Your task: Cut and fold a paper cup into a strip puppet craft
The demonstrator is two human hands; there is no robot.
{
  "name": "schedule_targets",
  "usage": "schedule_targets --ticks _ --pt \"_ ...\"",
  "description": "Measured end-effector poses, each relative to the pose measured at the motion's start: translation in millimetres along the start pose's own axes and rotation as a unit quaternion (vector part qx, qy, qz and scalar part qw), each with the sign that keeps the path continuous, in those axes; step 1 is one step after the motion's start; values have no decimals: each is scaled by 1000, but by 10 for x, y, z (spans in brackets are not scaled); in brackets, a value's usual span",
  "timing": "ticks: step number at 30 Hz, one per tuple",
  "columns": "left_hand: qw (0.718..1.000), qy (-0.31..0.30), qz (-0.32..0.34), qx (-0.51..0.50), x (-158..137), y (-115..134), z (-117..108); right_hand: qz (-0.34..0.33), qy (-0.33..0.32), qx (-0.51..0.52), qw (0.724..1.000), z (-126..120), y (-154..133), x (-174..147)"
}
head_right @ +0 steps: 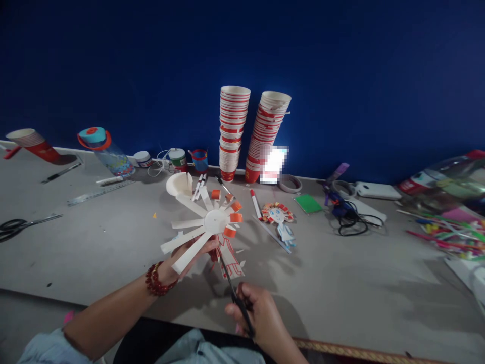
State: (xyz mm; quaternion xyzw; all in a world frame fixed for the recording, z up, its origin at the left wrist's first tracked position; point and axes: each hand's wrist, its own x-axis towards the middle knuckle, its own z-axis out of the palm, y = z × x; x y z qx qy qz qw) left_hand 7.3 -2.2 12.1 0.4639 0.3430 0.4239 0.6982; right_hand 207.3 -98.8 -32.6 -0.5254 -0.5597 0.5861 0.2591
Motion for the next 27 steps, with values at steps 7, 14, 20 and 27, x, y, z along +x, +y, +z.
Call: schedule_targets --ticks 7,14,20,27 --pt "999 -23 15 27 7 27 -14 33 -8 27 999 27 -125 -13" --pt "995 -25 40 82 49 -46 -80 42 -13 28 999 1 -146 -15" --pt "995 -38 36 83 18 39 -44 7 -1 -7 1000 -32 -134 6" --pt "993 -40 39 102 26 31 -61 29 1 -8 1000 -19 -159 -4"
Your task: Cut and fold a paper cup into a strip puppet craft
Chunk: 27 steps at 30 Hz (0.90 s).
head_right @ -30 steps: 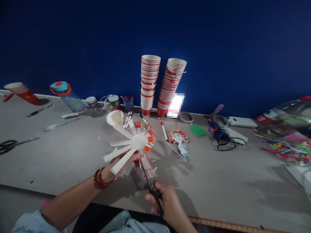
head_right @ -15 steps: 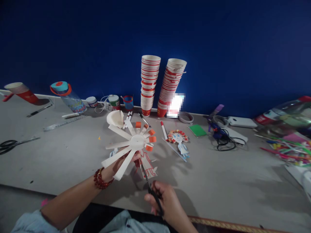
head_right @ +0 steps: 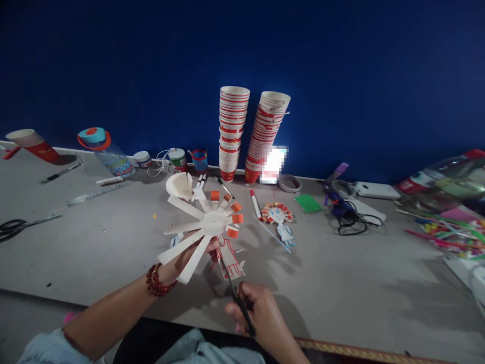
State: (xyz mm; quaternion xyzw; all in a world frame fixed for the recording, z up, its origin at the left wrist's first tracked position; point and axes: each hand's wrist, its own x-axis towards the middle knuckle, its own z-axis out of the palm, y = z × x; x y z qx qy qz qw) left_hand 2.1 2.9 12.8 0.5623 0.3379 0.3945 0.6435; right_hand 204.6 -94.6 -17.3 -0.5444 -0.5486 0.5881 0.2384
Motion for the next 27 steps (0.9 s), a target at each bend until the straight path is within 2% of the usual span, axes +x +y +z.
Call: schedule_targets --ticks 5,9,14,22,27 --pt "1000 8 11 23 17 -69 -14 17 -29 48 998 12 -4 -21" --pt "999 10 18 37 7 -5 10 4 -43 78 996 1 -25 -37" --pt "999 6 9 31 -37 104 51 -3 -42 88 995 -3 33 -29" --pt "1000 7 0 8 -34 42 40 -2 -31 76 997 0 85 -5" --pt "999 14 5 31 -22 52 28 -9 -27 67 997 -13 70 2"
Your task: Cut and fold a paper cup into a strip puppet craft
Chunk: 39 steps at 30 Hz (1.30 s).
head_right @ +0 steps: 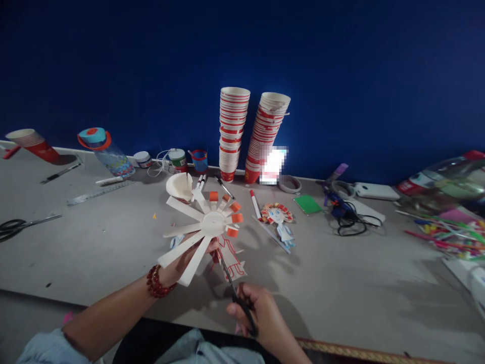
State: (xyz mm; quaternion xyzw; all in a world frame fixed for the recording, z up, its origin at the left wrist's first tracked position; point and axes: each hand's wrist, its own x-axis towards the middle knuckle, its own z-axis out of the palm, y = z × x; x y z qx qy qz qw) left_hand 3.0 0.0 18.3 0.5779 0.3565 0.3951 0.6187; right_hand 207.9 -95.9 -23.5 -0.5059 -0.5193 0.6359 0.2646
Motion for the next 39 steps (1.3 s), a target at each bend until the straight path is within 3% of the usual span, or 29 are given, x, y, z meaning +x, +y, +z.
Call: schedule_targets --ticks 7,16,24,39 --pt "999 11 0 -40 -7 21 46 6 1 -19 1000 43 15 -5" --pt "987 105 -30 -115 21 -34 114 -12 -34 56 998 175 252 -62" --pt "981 102 -26 -164 19 28 135 -8 -16 63 998 167 153 -39" --pt "983 135 -6 -128 -17 1 158 -13 21 45 999 163 177 51"
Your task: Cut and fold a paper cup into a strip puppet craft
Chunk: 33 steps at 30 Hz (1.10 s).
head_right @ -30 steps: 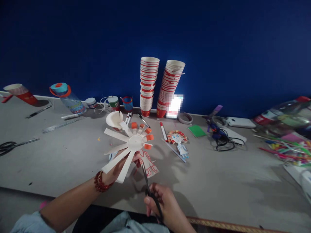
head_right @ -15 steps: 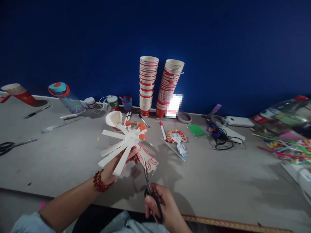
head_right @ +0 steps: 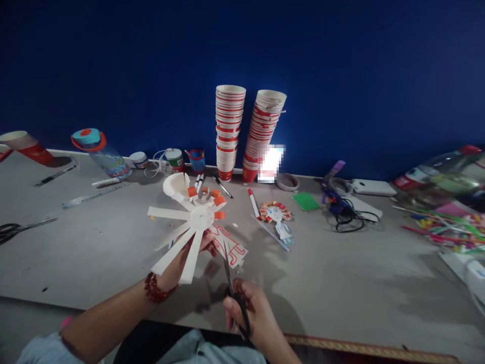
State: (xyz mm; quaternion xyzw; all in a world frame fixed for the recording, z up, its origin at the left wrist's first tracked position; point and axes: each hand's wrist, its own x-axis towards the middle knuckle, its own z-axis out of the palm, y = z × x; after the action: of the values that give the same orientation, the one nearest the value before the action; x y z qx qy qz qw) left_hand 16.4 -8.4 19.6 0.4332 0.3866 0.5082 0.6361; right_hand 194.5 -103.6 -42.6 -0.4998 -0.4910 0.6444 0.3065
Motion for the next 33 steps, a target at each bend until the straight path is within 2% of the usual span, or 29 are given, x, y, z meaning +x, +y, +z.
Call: schedule_targets --ticks 11,15,25,33 --pt "998 18 22 50 -33 43 11 8 2 9 1000 4 -164 -22" --pt "995 20 34 90 -43 57 1 5 1 7 1000 -1 -132 -9" --pt "996 21 25 85 -38 128 52 -43 12 -35 998 -22 -57 35" --pt "994 28 23 103 -45 131 38 -22 21 -51 998 -35 -65 34"
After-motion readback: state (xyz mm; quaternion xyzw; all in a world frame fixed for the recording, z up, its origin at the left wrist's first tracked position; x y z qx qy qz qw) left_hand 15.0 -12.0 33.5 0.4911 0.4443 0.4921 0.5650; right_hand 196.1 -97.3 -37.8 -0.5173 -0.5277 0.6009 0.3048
